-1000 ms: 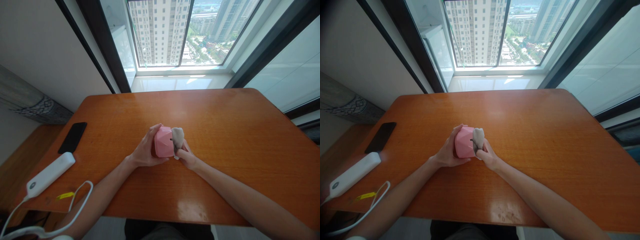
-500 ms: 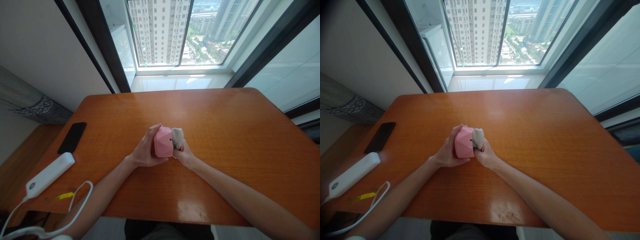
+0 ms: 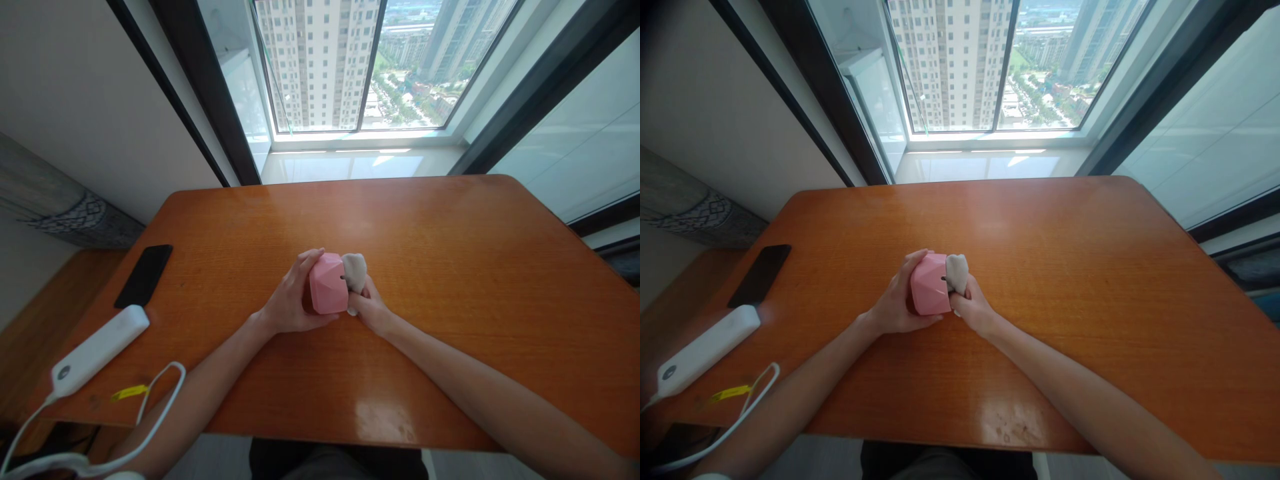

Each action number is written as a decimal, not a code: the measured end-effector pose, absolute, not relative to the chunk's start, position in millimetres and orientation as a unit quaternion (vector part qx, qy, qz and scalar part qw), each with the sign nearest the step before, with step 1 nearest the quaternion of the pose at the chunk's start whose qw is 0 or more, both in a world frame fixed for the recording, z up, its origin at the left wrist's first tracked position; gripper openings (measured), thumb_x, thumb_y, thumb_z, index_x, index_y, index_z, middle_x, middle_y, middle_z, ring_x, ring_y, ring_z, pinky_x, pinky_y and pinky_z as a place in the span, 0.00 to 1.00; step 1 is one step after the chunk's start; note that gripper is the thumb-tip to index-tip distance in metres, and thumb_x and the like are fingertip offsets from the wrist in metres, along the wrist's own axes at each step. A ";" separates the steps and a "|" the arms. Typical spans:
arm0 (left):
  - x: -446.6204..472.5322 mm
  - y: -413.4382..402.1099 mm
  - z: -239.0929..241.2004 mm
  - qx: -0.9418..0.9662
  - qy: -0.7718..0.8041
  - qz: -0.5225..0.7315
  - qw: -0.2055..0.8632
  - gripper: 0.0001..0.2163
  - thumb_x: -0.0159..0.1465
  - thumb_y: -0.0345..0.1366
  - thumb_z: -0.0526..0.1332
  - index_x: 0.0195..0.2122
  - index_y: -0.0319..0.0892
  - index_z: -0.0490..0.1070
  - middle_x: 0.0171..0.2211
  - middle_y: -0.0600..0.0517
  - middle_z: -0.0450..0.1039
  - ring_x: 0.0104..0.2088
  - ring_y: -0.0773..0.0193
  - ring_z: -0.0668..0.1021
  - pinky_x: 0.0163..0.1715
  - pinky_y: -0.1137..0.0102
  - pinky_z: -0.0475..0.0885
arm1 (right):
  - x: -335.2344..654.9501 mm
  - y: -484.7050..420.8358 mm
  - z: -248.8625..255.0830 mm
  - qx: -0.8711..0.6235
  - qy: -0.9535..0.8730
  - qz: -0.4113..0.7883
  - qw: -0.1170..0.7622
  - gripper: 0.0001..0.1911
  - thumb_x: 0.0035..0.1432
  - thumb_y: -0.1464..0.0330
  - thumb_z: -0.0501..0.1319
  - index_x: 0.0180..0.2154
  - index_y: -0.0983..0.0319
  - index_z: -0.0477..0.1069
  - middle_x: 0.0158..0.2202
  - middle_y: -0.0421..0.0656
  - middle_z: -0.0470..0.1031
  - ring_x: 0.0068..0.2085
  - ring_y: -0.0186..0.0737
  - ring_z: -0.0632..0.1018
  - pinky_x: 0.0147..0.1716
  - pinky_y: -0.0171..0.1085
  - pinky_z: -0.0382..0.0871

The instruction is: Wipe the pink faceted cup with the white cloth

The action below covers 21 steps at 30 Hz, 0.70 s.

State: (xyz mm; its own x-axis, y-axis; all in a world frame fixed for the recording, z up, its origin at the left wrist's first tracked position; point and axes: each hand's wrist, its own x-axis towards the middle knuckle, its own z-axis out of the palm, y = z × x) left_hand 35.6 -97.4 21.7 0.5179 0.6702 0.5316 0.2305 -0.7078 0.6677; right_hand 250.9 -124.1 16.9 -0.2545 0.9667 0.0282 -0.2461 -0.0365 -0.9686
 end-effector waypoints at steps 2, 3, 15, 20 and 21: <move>36.3 -98.1 22.9 0.830 0.279 0.403 0.266 0.56 0.58 0.45 0.81 0.80 0.50 0.47 0.70 0.35 0.63 0.68 0.38 0.74 0.67 0.42 0.74 | 252.4 -124.7 10.7 -0.371 -0.466 0.634 0.494 0.06 0.48 0.67 0.65 0.32 0.59 0.76 0.26 0.37 0.69 0.27 0.35 0.63 0.26 0.36 0.61; 36.6 -98.3 23.4 0.830 0.281 0.402 0.265 0.56 0.58 0.45 0.81 0.80 0.50 0.47 0.70 0.35 0.63 0.69 0.38 0.74 0.67 0.42 0.74 | 252.6 -124.7 8.8 -0.374 -0.455 0.635 0.499 0.05 0.49 0.66 0.66 0.32 0.59 0.75 0.27 0.37 0.70 0.27 0.36 0.64 0.27 0.36 0.62; 37.9 -98.0 19.2 0.842 0.296 0.383 0.238 0.57 0.58 0.49 0.81 0.80 0.50 0.45 0.71 0.34 0.61 0.70 0.36 0.73 0.67 0.41 0.75 | 245.6 -119.8 16.6 -0.416 -0.412 0.635 0.504 0.27 0.65 0.41 0.66 0.35 0.59 0.77 0.29 0.40 0.74 0.30 0.38 0.70 0.30 0.36 0.69; 39.3 -96.8 16.4 0.855 0.280 0.377 0.222 0.61 0.58 0.48 0.82 0.82 0.53 0.39 0.75 0.33 0.57 0.74 0.35 0.69 0.72 0.38 0.72 | 242.9 -122.8 34.9 -0.459 -0.418 0.598 0.507 0.29 0.63 0.39 0.66 0.32 0.58 0.71 0.27 0.37 0.68 0.27 0.36 0.65 0.26 0.36 0.63; 39.3 -96.4 15.5 0.857 0.278 0.374 0.220 0.62 0.59 0.48 0.82 0.82 0.53 0.38 0.76 0.32 0.55 0.76 0.34 0.67 0.73 0.38 0.70 | 242.5 -122.9 37.0 -0.460 -0.419 0.597 0.506 0.30 0.63 0.38 0.66 0.32 0.58 0.71 0.26 0.37 0.68 0.27 0.36 0.65 0.25 0.36 0.62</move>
